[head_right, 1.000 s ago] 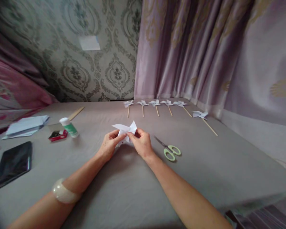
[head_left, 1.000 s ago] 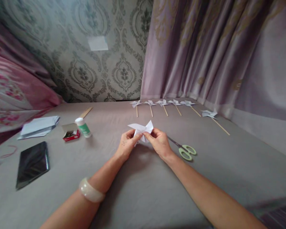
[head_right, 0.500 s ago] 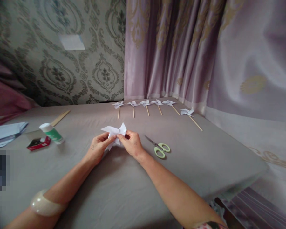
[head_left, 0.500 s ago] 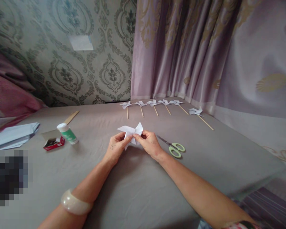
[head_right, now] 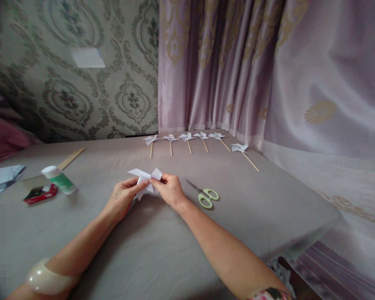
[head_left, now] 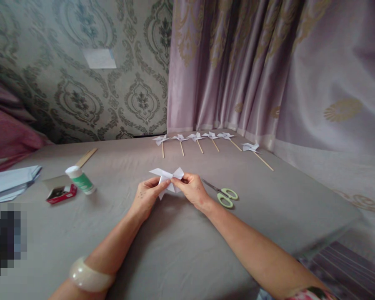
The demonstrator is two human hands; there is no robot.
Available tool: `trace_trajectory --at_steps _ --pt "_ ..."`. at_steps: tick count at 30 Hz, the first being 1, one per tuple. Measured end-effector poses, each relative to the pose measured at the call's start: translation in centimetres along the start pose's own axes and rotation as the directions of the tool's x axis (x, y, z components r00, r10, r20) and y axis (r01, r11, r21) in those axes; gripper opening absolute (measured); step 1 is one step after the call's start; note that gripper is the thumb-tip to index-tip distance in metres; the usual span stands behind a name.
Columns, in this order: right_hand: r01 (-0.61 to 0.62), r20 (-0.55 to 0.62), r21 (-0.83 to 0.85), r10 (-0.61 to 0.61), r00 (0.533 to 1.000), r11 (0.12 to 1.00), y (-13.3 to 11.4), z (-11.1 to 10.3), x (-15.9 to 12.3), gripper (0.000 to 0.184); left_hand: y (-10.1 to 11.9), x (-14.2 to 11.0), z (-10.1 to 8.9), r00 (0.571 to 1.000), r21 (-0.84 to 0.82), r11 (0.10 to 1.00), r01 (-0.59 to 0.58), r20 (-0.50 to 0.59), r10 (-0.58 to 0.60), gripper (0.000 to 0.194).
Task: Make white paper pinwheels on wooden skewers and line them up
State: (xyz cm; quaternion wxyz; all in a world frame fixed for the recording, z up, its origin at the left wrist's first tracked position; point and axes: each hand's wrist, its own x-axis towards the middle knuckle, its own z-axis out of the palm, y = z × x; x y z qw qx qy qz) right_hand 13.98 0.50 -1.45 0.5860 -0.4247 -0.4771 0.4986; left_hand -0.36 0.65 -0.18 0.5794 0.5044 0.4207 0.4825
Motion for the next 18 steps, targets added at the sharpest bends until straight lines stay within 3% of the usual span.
trace_trajectory --at_steps 18 --pt "-0.006 -0.018 -0.029 0.005 1.000 1.000 -0.22 0.13 -0.16 0.033 0.50 -0.09 0.30 0.998 -0.047 0.998 0.034 -0.051 -0.037 0.036"
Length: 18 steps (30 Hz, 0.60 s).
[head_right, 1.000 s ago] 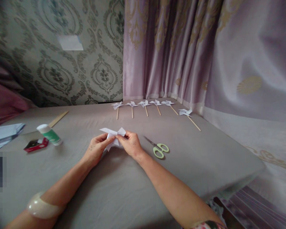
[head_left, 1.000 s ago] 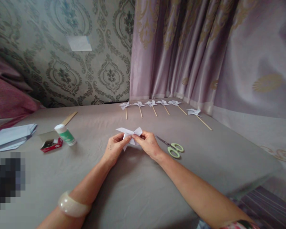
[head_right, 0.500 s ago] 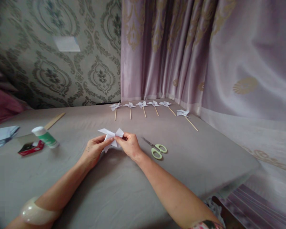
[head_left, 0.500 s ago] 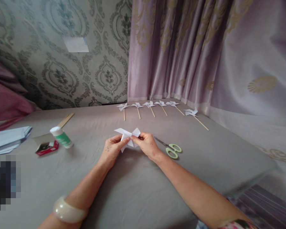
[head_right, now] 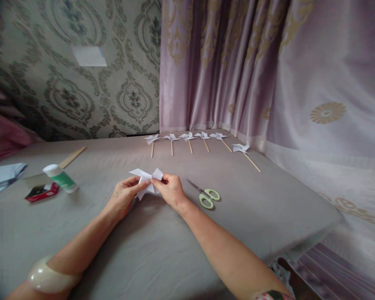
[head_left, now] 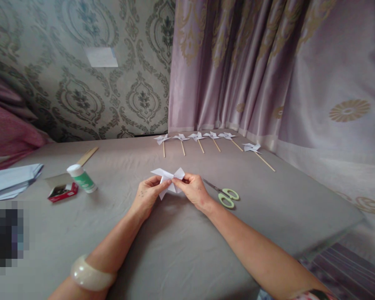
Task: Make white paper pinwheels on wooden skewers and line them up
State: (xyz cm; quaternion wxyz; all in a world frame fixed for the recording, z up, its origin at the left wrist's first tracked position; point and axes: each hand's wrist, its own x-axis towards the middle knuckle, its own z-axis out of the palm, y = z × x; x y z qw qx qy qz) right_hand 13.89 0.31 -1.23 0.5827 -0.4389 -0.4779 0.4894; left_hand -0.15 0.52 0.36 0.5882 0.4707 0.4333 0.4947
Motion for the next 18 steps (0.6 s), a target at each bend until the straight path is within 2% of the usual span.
trace_trajectory --at_steps 18 --pt "-0.023 0.006 0.018 0.023 1.000 1.000 0.47 -0.04 0.03 0.030 -0.49 0.53 -0.70 0.999 0.038 0.999 0.037 -0.001 -0.037 0.032"
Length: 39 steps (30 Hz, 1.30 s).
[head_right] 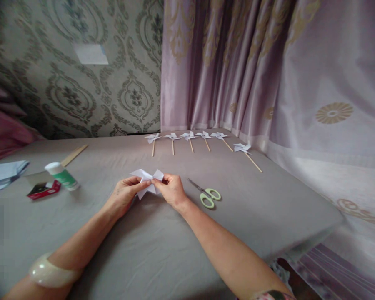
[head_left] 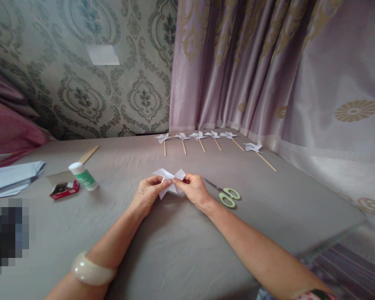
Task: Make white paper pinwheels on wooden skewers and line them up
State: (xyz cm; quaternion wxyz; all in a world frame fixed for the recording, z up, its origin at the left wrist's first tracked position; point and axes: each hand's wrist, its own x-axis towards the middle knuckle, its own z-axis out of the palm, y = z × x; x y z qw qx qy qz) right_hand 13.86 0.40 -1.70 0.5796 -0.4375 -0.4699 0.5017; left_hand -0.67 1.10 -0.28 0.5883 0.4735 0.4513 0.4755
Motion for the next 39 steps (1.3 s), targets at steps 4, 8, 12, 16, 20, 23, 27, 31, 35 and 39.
trace_trajectory --at_steps 4,8,12,16,20,23,27,31,35,39 --pt "0.001 -0.019 -0.001 -0.001 1.000 1.000 0.1 0.0 0.0 0.029 0.0 0.0 0.0 1.000 0.006 1.000 0.005 0.001 -0.005 0.032" --pt "0.001 -0.032 -0.016 -0.002 0.999 1.000 0.1 0.1 -0.1 0.031 0.0 0.0 0.1 1.000 0.020 1.000 0.000 0.002 0.000 0.032" --pt "-0.009 -0.037 -0.022 0.008 0.999 1.000 -0.1 0.1 -0.2 0.032 0.0 0.0 0.0 1.000 0.033 0.999 -0.007 0.008 0.007 0.031" --pt "-0.006 -0.038 -0.036 0.004 0.999 0.999 -0.2 0.0 -0.3 0.030 -0.2 0.0 -0.1 0.999 0.032 0.999 -0.020 0.027 0.019 0.030" --pt "-0.002 -0.033 -0.085 -0.001 0.999 0.996 0.1 -0.1 -0.3 0.031 -0.4 0.1 -0.2 0.999 0.045 0.999 -0.019 0.029 0.018 0.032" --pt "0.000 -0.031 -0.089 -0.003 1.000 0.996 0.3 -0.2 -0.2 0.031 -0.5 0.1 -0.2 1.000 0.028 0.999 -0.021 0.022 0.020 0.031" --pt "-0.001 -0.039 -0.098 -0.003 0.999 0.995 0.2 -0.1 -0.3 0.029 -0.6 0.1 -0.1 0.999 0.006 1.000 -0.023 0.024 0.023 0.028" --pt "0.000 -0.041 -0.097 -0.004 0.999 0.995 0.1 -0.1 -0.4 0.029 -0.5 0.0 0.0 1.000 -0.002 1.000 -0.021 0.023 0.021 0.027" --pt "-0.011 -0.044 -0.098 0.006 0.999 0.995 0.0 -0.1 -0.3 0.031 -0.5 0.0 0.1 0.999 -0.013 1.000 -0.022 0.026 0.022 0.028" --pt "-0.030 -0.018 -0.044 0.030 0.999 0.999 -0.8 -0.1 -0.5 0.034 -0.4 0.0 0.2 0.999 -0.085 0.996 -0.009 0.040 0.013 0.028"
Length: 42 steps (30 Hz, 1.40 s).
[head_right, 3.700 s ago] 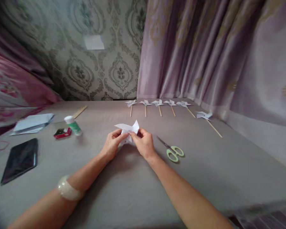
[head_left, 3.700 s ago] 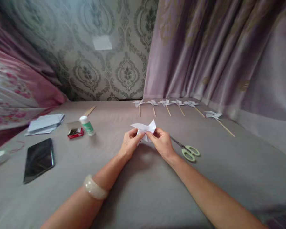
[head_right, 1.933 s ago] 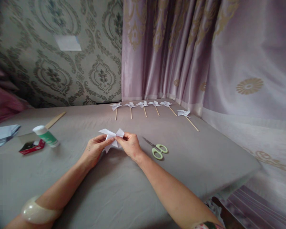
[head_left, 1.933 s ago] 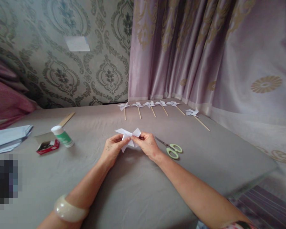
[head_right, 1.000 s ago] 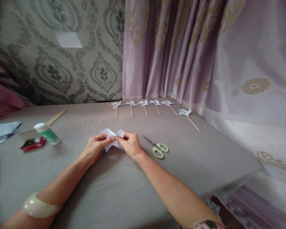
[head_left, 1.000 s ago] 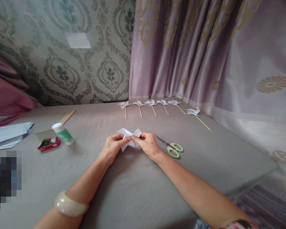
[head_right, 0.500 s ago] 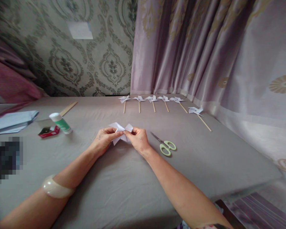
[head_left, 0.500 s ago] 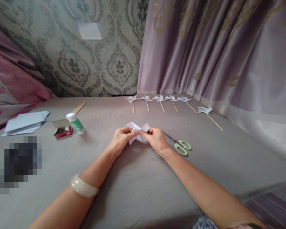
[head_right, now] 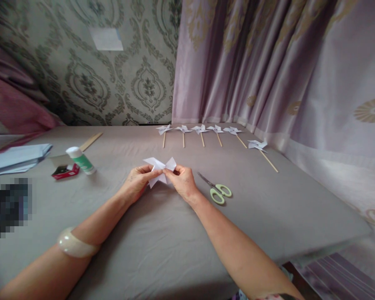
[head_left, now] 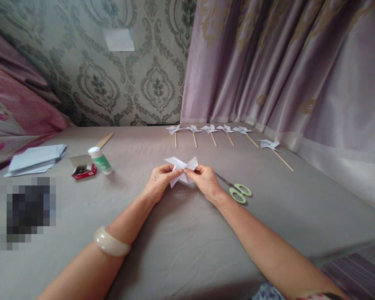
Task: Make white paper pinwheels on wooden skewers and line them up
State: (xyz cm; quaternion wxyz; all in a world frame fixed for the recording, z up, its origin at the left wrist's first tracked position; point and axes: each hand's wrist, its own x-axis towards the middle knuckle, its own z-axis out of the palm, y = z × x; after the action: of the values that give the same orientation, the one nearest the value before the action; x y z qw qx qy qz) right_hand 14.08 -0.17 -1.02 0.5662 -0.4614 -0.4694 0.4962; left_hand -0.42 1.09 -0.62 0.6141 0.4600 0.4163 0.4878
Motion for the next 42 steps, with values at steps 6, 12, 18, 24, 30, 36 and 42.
trace_trajectory --at_steps 6,12,18,24,30,36,42 --pt "-0.054 0.025 0.133 0.051 0.998 0.990 -0.9 -0.1 -0.2 0.040 0.2 -0.1 0.1 0.999 -0.079 0.997 0.026 0.026 -0.024 0.030" --pt "-0.075 0.065 0.183 0.063 0.996 0.980 -0.5 -0.1 -0.1 0.037 0.1 -0.1 0.2 0.999 -0.116 0.993 0.004 0.038 0.001 0.024" --pt "0.057 0.101 0.047 -0.062 0.993 0.997 0.0 -0.4 0.2 0.024 0.1 0.0 -0.1 0.994 -0.073 0.992 -0.106 0.031 0.108 0.020" --pt "0.540 0.090 -0.302 -0.540 0.837 0.786 -0.1 -0.7 0.2 0.001 0.2 -0.2 -0.1 0.958 0.160 0.946 -0.281 -0.005 0.285 0.021" --pt "0.715 0.209 -0.514 -0.739 0.640 0.474 -0.7 -0.8 -0.4 0.011 0.5 -0.5 -0.5 0.776 0.492 0.663 -0.564 0.041 0.630 0.010" --pt "0.709 0.262 -0.585 -0.735 0.625 0.394 -0.6 -0.9 -0.6 0.010 0.5 -0.6 -0.6 0.736 0.549 0.582 -0.600 0.093 0.671 0.006" --pt "0.710 0.307 -0.612 -0.722 0.620 0.349 -0.5 -0.9 -0.6 0.010 0.2 -0.3 -0.7 0.717 0.565 0.554 -0.612 0.099 0.690 0.007"
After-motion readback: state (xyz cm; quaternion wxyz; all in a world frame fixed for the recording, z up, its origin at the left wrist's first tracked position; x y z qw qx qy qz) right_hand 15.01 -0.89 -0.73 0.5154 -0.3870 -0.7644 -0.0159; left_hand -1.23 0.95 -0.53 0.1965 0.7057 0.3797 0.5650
